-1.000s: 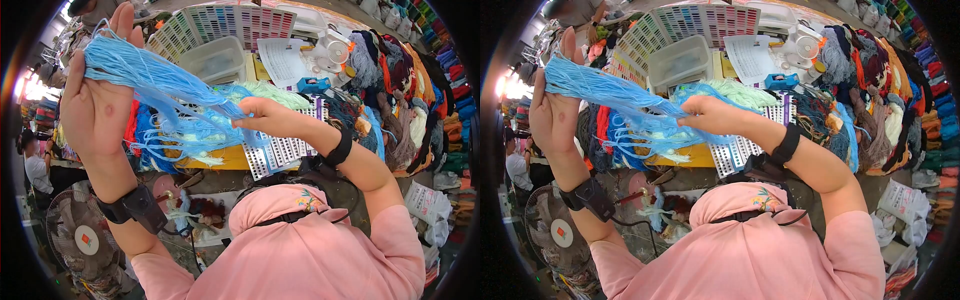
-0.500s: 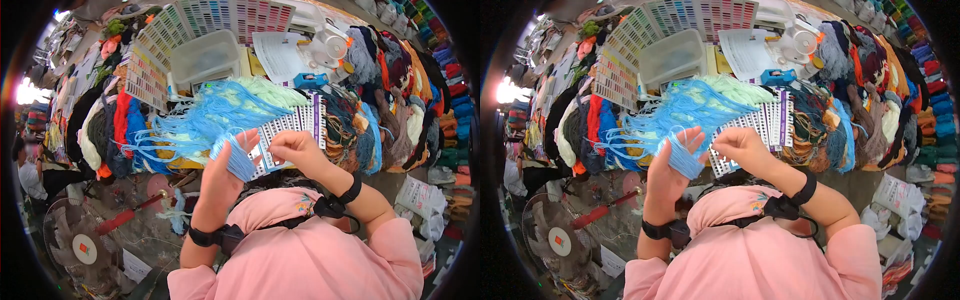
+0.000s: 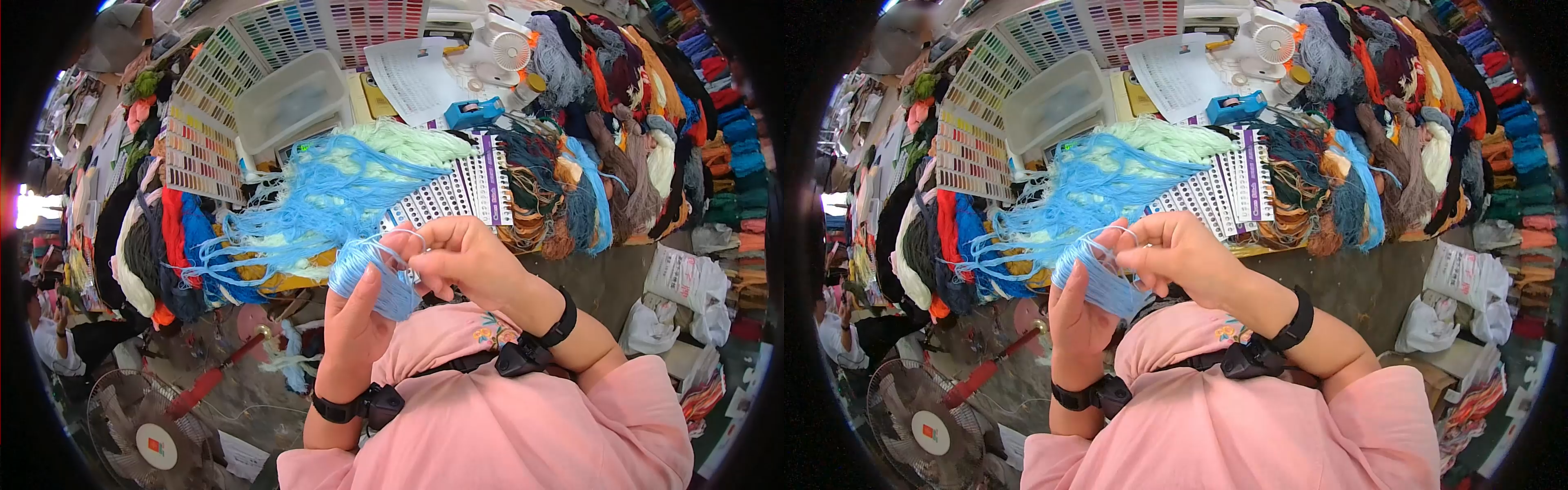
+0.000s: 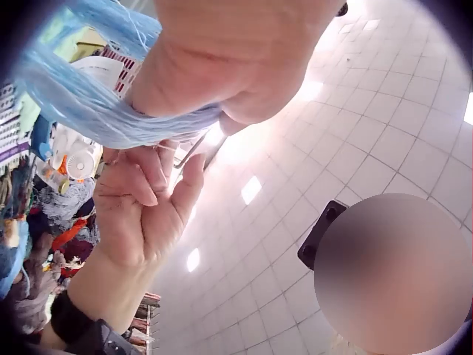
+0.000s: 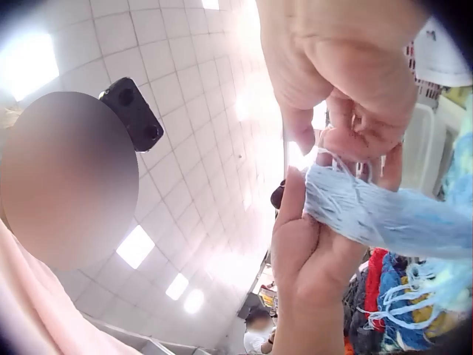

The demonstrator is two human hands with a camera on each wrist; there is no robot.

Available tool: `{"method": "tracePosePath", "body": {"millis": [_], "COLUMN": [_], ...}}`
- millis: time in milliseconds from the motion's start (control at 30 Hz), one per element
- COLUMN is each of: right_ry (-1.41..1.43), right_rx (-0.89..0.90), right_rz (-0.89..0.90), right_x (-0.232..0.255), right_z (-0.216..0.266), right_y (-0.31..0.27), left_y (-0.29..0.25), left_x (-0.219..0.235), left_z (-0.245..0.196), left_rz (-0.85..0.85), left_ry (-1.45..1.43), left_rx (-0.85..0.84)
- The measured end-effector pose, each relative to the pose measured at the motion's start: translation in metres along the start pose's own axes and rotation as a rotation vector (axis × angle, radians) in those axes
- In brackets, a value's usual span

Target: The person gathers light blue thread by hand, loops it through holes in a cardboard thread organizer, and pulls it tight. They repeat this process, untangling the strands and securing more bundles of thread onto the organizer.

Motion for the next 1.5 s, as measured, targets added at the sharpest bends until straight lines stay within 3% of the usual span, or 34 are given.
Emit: {"method": "tracePosePath", "body": {"millis": [67, 167, 267, 367, 467, 567, 667, 767, 867, 967, 1167, 1367, 1500], "right_ry": [-0.248, -0.041, 0.040, 0.065, 0.345, 0.419, -0.075, -0.122, 0.078, 0.160, 0.105, -0.254, -0.012], "right_rx": [-0.015, 0.028, 0.094, 0.095, -0.050, -0.063, -0.043, 0.007, -0.031, -0.069, -0.069, 0.052, 0.032], "right_rz": [0.026, 0.001, 0.011, -0.013, 0.063, 0.041, -0.021, -0.044, -0.019, -0.002, -0.040, -0.107, -0.083], "right_x": [-0.003, -0.002, 0.000, 0.003, 0.005, 0.006, 0.000, 0.000, 0.004, 0.001, 0.003, -0.002, -0.002], "right_z": [0.001, 0.000, 0.003, -0.001, -0.008, -0.010, -0.005, 0.000, -0.005, -0.001, -0.004, -0.001, 0.004], "right_y": [-0.003, 0.000, -0.002, -0.001, 0.001, 0.003, 0.004, 0.004, 0.004, 0.004, 0.008, 0.017, 0.013], "left_y": [0.001, 0.006, 0.007, 0.006, 0.004, 0.006, 0.007, 0.009, 0.008, 0.006, 0.007, 0.011, 0.009], "left_x": [0.001, 0.001, -0.005, 0.012, 0.009, 0.001, -0.003, -0.004, 0.006, 0.009, 0.016, 0.012, 0.016], "left_z": [0.003, 0.009, 0.005, 0.009, 0.005, 0.005, 0.005, 0.005, 0.007, 0.003, 0.004, 0.004, 0.001], "left_rz": [-0.097, -0.030, -0.017, -0.053, -0.090, -0.094, -0.094, 0.020, -0.095, -0.122, -0.174, -0.173, -0.153], "left_ry": [0.004, -0.268, -0.352, -0.271, -0.076, -0.177, -0.091, -0.150, -0.303, -0.265, -0.248, -0.202, -0.177], "left_rx": [0.020, 0.105, 0.084, 0.015, -0.038, -0.011, -0.022, 0.046, 0.051, -0.036, -0.059, -0.033, -0.030]}}
Point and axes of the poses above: each hand's wrist, its own y-axis towards the middle knuckle, its own x-axis out of the back of the hand, z = x × y, the point moved 8 cm from there along y, towards the middle knuckle, and after that the axes turned 15 degrees about -y, right-handed, at the moved point
